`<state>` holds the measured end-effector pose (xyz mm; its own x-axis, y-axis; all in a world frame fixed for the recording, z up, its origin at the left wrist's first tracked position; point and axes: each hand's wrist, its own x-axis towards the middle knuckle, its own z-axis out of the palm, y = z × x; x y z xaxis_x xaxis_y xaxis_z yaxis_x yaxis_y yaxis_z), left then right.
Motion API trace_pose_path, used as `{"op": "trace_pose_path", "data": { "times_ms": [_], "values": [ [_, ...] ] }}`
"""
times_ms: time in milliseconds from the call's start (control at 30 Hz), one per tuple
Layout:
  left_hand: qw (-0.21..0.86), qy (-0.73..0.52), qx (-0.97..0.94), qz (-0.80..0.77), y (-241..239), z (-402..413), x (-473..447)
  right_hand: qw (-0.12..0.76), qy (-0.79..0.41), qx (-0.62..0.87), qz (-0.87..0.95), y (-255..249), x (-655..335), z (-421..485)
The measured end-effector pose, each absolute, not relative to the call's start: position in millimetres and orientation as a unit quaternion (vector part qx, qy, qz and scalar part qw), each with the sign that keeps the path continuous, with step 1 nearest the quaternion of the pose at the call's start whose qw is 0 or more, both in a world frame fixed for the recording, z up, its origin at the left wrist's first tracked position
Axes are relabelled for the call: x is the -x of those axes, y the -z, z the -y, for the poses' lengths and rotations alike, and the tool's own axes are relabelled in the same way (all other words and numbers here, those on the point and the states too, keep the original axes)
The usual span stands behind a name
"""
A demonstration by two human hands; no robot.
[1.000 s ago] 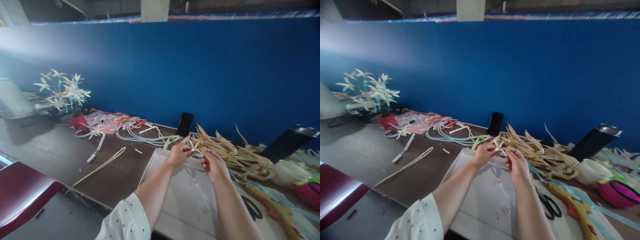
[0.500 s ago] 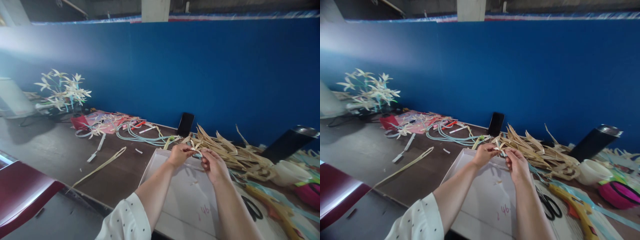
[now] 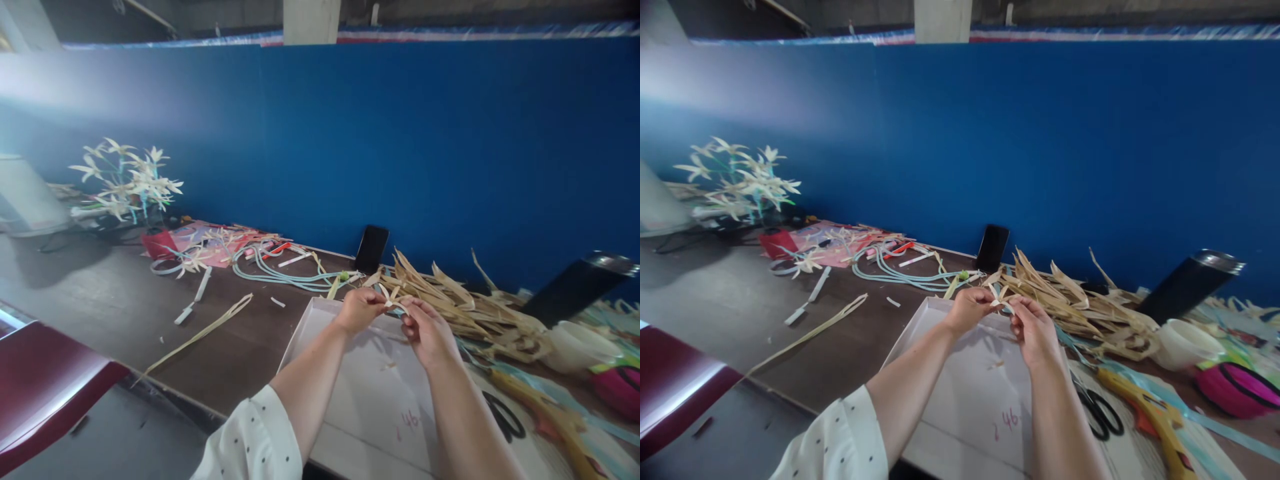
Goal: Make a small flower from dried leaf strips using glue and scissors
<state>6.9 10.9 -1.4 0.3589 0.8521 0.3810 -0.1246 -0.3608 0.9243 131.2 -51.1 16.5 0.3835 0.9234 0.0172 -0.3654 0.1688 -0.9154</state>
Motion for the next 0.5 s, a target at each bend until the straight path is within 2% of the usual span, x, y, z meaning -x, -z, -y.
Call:
{"op": "trace_pose_path", "data": {
  "times_ms": [500],
  "values": [
    [0.515,-0.510,-0.646,-0.242,4.3,-13.1,-8.3,0.694,-0.470,0.446,0.313,-17.1,-131.7,51.5]
  ]
}}
